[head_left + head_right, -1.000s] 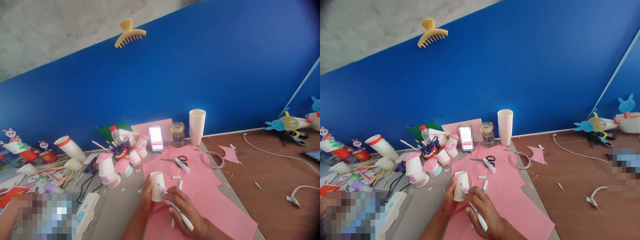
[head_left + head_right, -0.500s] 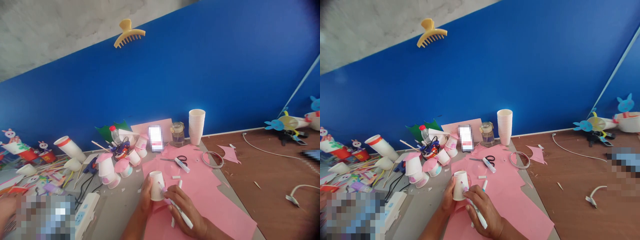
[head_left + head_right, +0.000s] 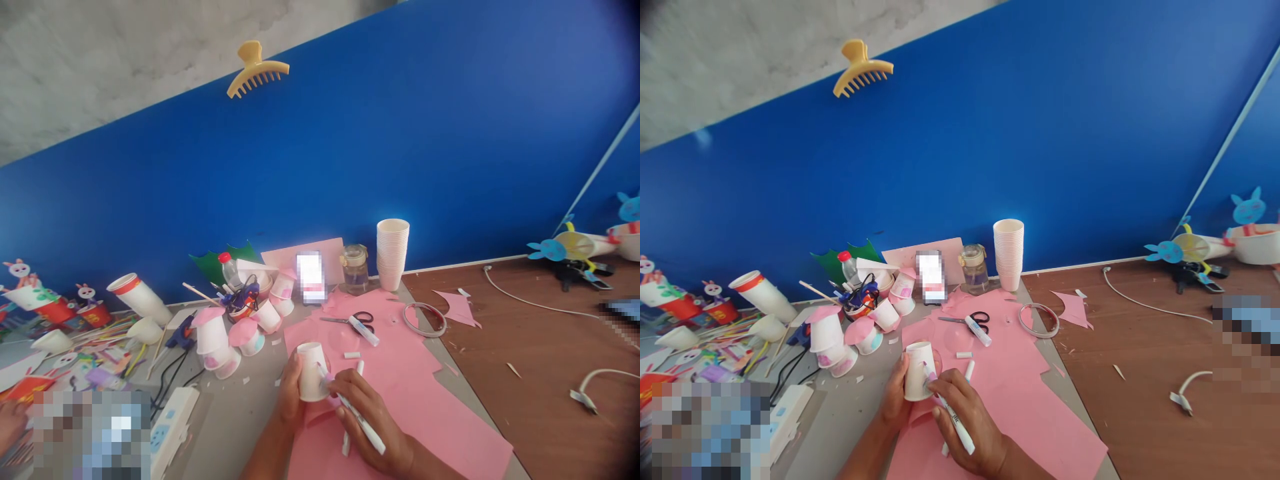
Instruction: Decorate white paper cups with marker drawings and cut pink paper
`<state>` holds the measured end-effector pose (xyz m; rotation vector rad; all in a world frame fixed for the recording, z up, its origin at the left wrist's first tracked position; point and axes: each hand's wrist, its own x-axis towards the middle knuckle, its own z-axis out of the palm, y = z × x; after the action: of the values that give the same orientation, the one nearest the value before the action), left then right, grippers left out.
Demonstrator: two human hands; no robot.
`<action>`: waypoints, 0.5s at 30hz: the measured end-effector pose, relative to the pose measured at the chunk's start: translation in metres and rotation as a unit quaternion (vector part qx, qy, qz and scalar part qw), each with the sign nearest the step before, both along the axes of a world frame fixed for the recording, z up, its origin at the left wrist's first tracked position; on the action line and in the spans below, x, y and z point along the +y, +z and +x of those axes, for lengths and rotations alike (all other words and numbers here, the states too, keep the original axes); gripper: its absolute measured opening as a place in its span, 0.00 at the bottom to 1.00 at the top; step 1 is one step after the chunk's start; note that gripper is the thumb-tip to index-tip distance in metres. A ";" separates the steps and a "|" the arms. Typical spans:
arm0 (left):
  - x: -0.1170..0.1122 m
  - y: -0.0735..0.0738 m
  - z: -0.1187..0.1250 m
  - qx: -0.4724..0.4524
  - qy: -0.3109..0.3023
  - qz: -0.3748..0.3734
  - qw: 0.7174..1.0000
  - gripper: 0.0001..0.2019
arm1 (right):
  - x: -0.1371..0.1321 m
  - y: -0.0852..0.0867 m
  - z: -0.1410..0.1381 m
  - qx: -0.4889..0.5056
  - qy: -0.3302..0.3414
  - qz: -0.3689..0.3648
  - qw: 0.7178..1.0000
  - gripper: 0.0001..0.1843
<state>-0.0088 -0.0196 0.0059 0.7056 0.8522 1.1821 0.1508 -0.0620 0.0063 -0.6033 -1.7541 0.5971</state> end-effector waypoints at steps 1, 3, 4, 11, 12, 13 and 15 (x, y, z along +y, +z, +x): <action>0.000 0.000 0.000 -0.001 -0.001 -0.002 1.000 0.22 | 0.000 0.000 0.000 0.000 -0.002 0.001 1.000 0.16; 0.000 0.000 0.000 -0.005 0.002 -0.008 1.000 0.21 | 0.000 -0.001 0.000 0.002 -0.004 0.001 1.000 0.16; 0.000 -0.001 0.000 -0.006 0.006 -0.011 1.000 0.22 | 0.000 -0.001 0.000 0.003 -0.003 0.000 1.000 0.16; 0.002 -0.004 -0.003 -0.007 0.019 -0.038 0.999 0.23 | -0.001 -0.002 -0.001 0.008 0.007 -0.018 1.000 0.15; 0.002 -0.004 -0.003 -0.009 0.018 -0.037 0.999 0.23 | -0.001 -0.002 0.000 0.008 0.008 -0.017 1.000 0.15; 0.002 -0.003 -0.002 -0.012 0.016 -0.037 0.999 0.23 | -0.001 -0.001 0.000 0.008 0.008 -0.016 1.000 0.15; 0.001 -0.002 -0.002 -0.017 0.007 -0.036 0.999 0.24 | -0.002 0.000 0.000 0.008 0.009 -0.012 1.000 0.15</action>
<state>-0.0106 -0.0185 0.0035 0.6197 0.8681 1.1673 0.1506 -0.0641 0.0064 -0.5986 -1.7413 0.6343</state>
